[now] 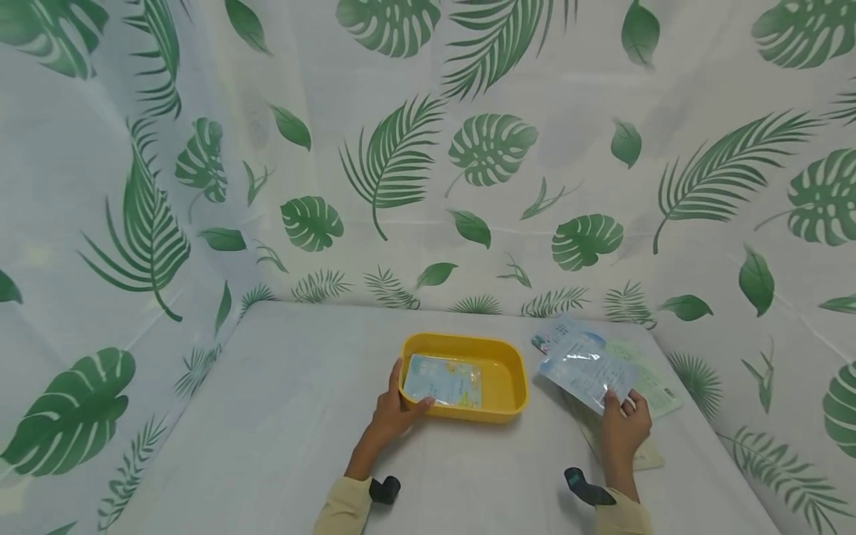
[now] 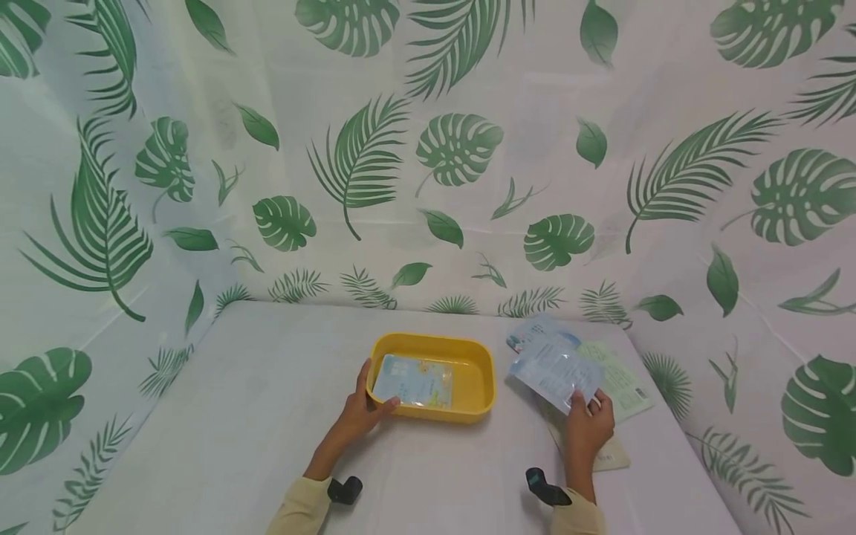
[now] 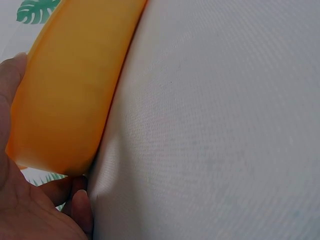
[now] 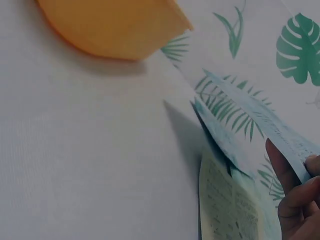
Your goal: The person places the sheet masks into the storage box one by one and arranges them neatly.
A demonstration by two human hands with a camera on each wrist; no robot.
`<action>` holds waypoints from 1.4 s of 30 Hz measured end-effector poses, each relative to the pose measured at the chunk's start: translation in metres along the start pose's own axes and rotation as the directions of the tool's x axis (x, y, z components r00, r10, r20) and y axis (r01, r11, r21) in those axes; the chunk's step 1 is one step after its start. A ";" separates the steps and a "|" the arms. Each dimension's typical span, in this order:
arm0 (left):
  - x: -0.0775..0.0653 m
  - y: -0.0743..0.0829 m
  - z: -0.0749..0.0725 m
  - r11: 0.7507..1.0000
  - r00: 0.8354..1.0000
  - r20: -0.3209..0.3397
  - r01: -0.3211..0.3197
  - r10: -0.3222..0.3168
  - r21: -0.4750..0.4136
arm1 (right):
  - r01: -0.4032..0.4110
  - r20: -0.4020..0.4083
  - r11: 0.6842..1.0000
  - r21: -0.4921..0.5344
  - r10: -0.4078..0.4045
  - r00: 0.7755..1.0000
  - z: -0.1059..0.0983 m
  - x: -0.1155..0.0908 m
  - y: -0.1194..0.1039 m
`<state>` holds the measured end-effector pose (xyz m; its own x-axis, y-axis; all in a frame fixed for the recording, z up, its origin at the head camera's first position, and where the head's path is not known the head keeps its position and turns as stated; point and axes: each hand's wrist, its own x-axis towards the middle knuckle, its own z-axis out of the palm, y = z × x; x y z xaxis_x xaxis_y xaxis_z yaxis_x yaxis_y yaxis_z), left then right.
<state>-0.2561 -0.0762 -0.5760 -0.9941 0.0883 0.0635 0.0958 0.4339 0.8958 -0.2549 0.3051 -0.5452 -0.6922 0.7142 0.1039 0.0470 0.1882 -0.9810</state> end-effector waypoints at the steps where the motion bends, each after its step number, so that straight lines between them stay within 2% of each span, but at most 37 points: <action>1: -0.001 0.000 0.000 1.000 1.000 0.002 0.005 -0.005 0.006 | 0.002 0.000 1.000 0.013 -0.002 1.000 0.001 -0.001 -0.002; 7: -0.005 0.003 -0.002 1.000 1.000 0.000 0.021 -0.021 0.020 | -0.039 0.098 0.988 0.153 0.024 0.995 0.017 -0.011 -0.024; 12: -0.006 0.005 -0.002 1.000 1.000 0.007 0.019 -0.019 0.018 | -0.028 0.180 0.987 0.160 -0.001 0.984 0.038 -0.025 -0.035; 19: -0.006 0.007 -0.002 1.000 1.000 0.015 0.019 -0.019 0.001 | -0.025 0.310 0.997 0.075 0.001 0.951 0.066 -0.047 -0.036; 23: -0.006 0.008 -0.003 1.000 1.000 0.012 0.020 -0.020 -0.004 | 0.048 0.363 0.999 -0.008 -0.042 0.931 0.079 -0.057 -0.039; 29: -0.005 0.009 -0.003 0.999 0.999 0.007 0.040 -0.040 -0.006 | 0.158 0.442 0.978 -0.133 -0.084 0.893 0.095 -0.070 -0.048; 35: -0.005 0.009 -0.002 0.999 0.999 0.009 0.038 -0.038 0.001 | 0.243 0.504 0.959 -0.145 -0.140 0.852 0.104 -0.083 -0.049; 38: -0.005 0.009 -0.002 0.999 0.999 0.009 0.034 -0.034 0.001 | 0.264 0.532 0.951 -0.162 -0.142 0.835 0.106 -0.088 -0.050; 42: -0.005 0.008 -0.002 1.000 1.000 0.010 0.027 -0.027 0.007 | 0.287 0.551 0.935 -0.208 -0.131 0.824 0.108 -0.090 -0.051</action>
<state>-0.2510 -0.0749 -0.5682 -0.9957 0.0856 0.0344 0.0689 0.4420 0.8943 -0.2725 0.1583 -0.5225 -0.9736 0.1922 0.1234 -0.0053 0.5211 -0.8534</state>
